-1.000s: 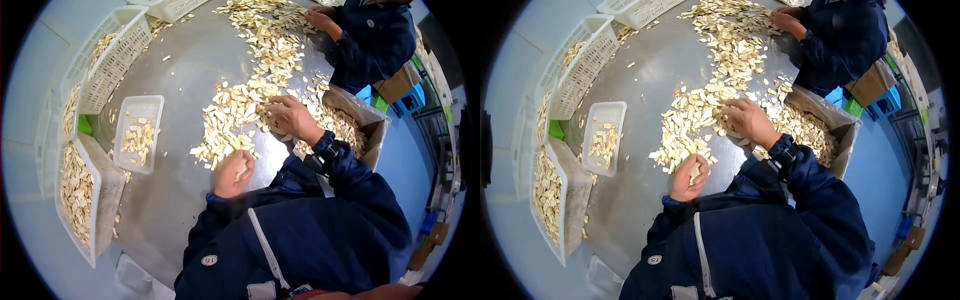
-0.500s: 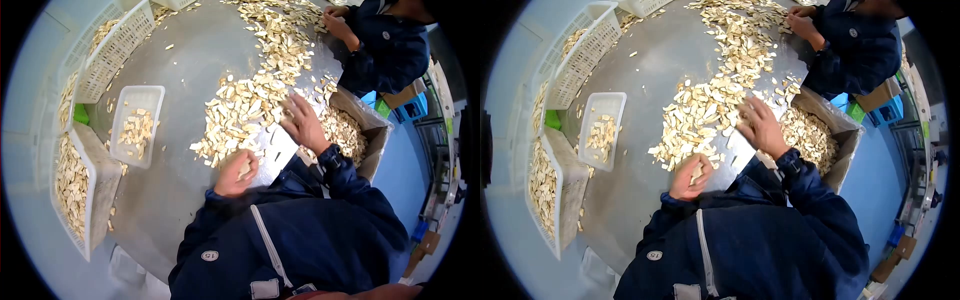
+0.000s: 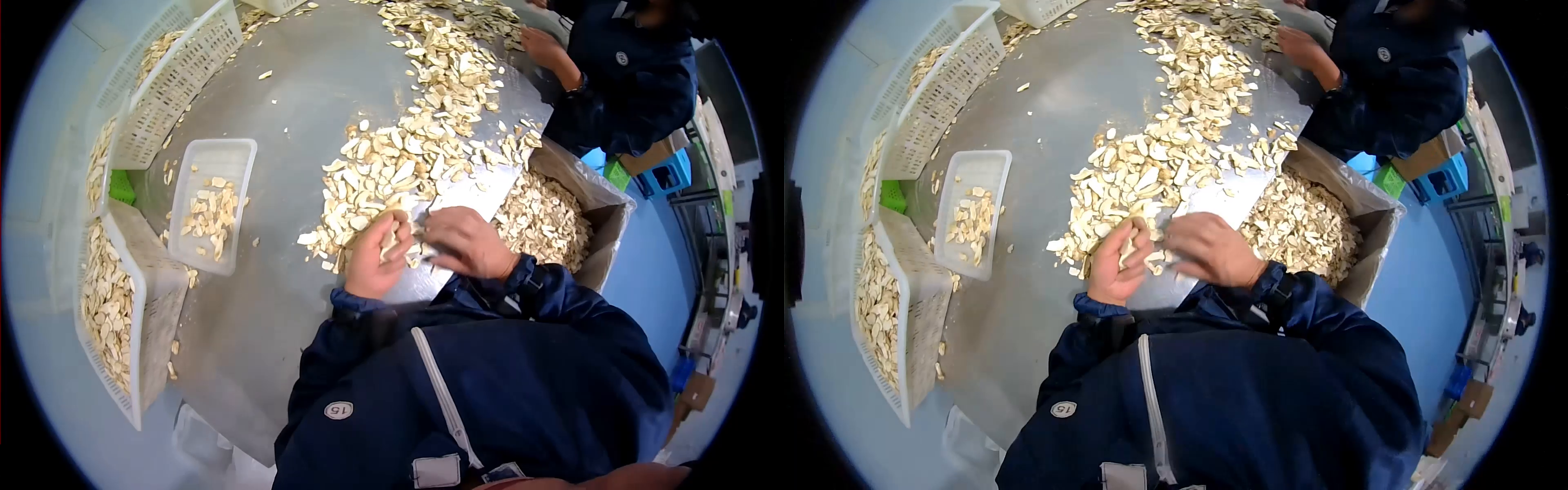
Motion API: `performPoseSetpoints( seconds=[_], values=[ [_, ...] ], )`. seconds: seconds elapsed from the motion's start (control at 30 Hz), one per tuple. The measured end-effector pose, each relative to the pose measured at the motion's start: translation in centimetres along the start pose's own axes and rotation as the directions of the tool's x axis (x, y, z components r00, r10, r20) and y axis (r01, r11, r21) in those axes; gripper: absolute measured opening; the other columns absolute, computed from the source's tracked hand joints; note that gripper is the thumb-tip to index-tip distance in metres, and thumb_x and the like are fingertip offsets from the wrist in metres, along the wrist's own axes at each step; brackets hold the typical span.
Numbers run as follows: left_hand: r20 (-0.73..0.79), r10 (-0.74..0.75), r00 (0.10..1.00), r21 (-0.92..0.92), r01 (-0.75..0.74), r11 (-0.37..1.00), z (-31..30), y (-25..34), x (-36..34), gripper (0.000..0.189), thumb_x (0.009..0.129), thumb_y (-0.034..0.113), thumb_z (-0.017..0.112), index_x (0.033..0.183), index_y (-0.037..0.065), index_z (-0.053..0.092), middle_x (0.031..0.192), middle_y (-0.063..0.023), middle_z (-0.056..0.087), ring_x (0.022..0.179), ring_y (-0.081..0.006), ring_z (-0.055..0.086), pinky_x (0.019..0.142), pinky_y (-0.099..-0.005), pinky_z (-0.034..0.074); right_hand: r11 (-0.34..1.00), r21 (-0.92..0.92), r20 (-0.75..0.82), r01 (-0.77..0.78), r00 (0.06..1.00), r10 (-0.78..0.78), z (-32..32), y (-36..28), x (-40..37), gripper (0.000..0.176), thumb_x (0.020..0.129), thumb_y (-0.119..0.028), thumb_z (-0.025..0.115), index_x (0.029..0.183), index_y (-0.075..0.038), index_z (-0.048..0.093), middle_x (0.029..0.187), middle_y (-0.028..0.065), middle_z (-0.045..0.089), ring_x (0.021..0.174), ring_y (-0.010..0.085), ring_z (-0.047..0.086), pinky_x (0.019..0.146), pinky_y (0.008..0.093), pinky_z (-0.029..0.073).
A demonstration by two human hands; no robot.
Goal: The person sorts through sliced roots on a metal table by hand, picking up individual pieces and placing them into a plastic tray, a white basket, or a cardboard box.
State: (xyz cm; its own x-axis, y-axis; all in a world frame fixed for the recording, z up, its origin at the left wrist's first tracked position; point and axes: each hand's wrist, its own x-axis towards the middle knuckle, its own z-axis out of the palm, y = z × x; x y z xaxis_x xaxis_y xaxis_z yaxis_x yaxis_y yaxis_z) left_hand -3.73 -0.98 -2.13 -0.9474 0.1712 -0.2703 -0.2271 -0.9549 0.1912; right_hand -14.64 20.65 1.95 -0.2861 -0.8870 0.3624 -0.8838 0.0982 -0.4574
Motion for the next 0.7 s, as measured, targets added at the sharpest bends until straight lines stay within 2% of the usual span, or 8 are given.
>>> performPoseSetpoints(
  seconds=[0.1,0.13,0.2,0.27,0.37,0.47,0.57,0.7],
  values=[
    [0.033,0.040,0.999,-0.113,-0.036,0.993,0.9,-0.8,2.7,0.022,0.113,0.025,0.046,0.114,0.006,0.056,0.092,-0.0010,0.054,0.063,-0.0048,0.046,0.037,-0.0155,0.030,0.970,-0.174,-0.150,-0.169,0.978,0.144,-1.7,3.8,0.4,0.038,0.087,-0.020,0.080,0.123,-0.012,0.068,0.128,0.0092,0.066,0.115,0.0322,0.064,0.098,0.0447,0.052],
    [-0.024,0.046,0.999,-0.094,-0.048,0.994,0.6,-1.5,3.4,0.022,0.113,0.025,0.046,0.113,0.006,0.056,0.092,-0.0009,0.054,0.063,-0.0046,0.046,0.037,-0.0157,0.030,0.942,-0.244,-0.180,-0.229,0.966,0.188,-2.5,5.0,0.6,0.034,0.088,-0.018,0.079,0.120,-0.012,0.070,0.126,0.0090,0.067,0.113,0.0319,0.064,0.097,0.0441,0.052],
    [-0.090,0.047,0.995,-0.047,-0.052,0.998,0.5,-2.2,3.8,0.022,0.113,0.025,0.046,0.110,0.006,0.055,0.092,-0.0009,0.054,0.063,-0.0041,0.045,0.038,-0.0161,0.029,0.919,-0.238,-0.221,-0.315,0.939,0.264,-3.3,6.4,1.6,0.024,0.090,-0.014,0.075,0.114,-0.011,0.074,0.115,0.0099,0.071,0.108,0.0325,0.066,0.093,0.0437,0.053],
    [-0.101,0.028,0.994,0.010,-0.027,1.000,1.8,-1.9,3.1,0.023,0.113,0.026,0.045,0.106,0.005,0.054,0.090,-0.0011,0.054,0.062,-0.0034,0.044,0.038,-0.0167,0.028,0.928,-0.147,-0.224,-0.343,0.925,0.307,-3.7,5.8,4.6,0.015,0.094,-0.013,0.072,0.107,-0.008,0.076,0.101,0.0131,0.073,0.093,0.0351,0.070,0.081,0.0429,0.056],
    [0.143,-0.034,0.989,0.112,0.018,0.994,2.0,-0.2,1.6,0.027,0.113,0.027,0.043,0.102,0.005,0.053,0.087,-0.0021,0.053,0.058,-0.0032,0.042,0.039,-0.0167,0.027,0.927,-0.052,-0.171,-0.371,0.918,0.357,-2.3,5.2,9.4,0.016,0.096,-0.017,0.072,0.109,-0.010,0.076,0.099,0.0123,0.073,0.083,0.0338,0.071,0.072,0.0404,0.057],
    [0.190,-0.028,0.981,0.084,0.012,0.996,1.5,-0.3,1.8,0.026,0.113,0.026,0.044,0.102,0.005,0.054,0.088,-0.0024,0.054,0.058,-0.0036,0.042,0.039,-0.0166,0.027,0.913,-0.171,-0.157,-0.371,0.925,0.346,-0.6,5.7,13.7,0.017,0.095,-0.020,0.072,0.107,-0.008,0.075,0.097,0.0130,0.071,0.087,0.0351,0.068,0.077,0.0440,0.055],
    [0.126,-0.027,0.992,0.063,0.020,0.998,1.8,-0.3,1.7,0.025,0.112,0.025,0.045,0.107,0.004,0.056,0.090,-0.0034,0.056,0.060,-0.0047,0.044,0.040,-0.0167,0.029,0.823,-0.473,-0.118,-0.316,0.948,0.296,1.0,7.3,14.9,0.020,0.094,-0.029,0.071,0.102,-0.011,0.077,0.093,0.0081,0.072,0.094,0.0315,0.067,0.085,0.0446,0.053],
    [0.170,-0.014,0.985,0.047,0.006,0.999,1.1,-0.4,2.0,0.024,0.112,0.024,0.046,0.109,0.003,0.057,0.091,-0.0040,0.057,0.061,-0.0051,0.045,0.041,-0.0166,0.030,0.870,-0.360,-0.042,-0.338,0.937,0.346,0.6,7.5,14.7,0.017,0.092,-0.027,0.072,0.101,-0.012,0.076,0.094,0.0065,0.072,0.096,0.0303,0.065,0.087,0.0434,0.051]
  ],
)
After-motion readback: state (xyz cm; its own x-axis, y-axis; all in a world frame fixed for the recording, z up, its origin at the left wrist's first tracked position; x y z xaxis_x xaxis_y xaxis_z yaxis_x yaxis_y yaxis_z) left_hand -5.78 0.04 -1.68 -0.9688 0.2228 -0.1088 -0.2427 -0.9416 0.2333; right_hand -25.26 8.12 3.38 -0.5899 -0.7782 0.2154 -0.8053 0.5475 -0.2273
